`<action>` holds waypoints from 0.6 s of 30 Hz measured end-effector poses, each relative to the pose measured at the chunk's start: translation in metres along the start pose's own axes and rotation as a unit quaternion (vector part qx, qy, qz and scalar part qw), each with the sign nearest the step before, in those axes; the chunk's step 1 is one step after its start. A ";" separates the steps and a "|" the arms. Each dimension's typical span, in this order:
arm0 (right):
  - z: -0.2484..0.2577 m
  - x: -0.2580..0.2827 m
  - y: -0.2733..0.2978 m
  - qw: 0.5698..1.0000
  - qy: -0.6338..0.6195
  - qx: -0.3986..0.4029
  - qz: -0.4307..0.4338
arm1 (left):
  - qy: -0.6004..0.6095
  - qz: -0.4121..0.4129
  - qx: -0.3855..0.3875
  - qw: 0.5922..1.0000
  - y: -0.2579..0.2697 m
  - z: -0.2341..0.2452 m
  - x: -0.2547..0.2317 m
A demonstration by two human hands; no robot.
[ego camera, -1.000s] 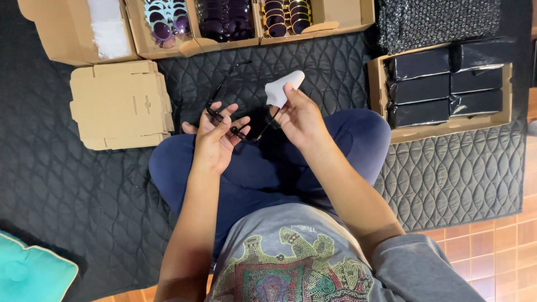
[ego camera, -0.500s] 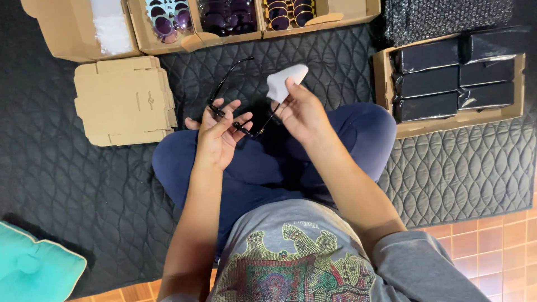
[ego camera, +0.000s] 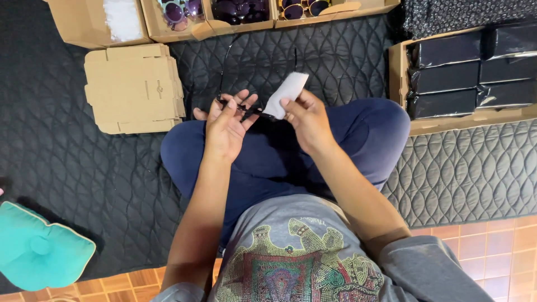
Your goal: Cleaning a pair of sunglasses using a white microfiber cloth
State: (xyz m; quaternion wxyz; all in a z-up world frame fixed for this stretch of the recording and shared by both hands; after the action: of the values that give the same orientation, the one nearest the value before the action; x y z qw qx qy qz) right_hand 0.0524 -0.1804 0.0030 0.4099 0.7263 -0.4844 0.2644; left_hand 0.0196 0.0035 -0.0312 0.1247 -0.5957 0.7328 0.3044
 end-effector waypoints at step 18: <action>0.014 0.017 -0.011 0.991 0.021 -0.130 0.005 | -0.142 -0.110 0.106 0.978 0.005 -0.017 0.013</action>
State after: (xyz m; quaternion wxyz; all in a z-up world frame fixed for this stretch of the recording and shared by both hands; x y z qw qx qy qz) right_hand 0.0685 -0.1986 0.0053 0.5090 0.6589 -0.5098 0.2165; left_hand 0.0148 -0.0160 -0.0237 0.3228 -0.6063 0.6661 0.2906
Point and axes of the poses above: each hand's wrist, its own y-axis away from the middle knuckle, its own z-axis out of the back of the hand, x = y × z, the point moved 2 cm from there along -y, towards the middle knuckle, and after that the axes turned 9 degrees about x, right-handed, at the moved point
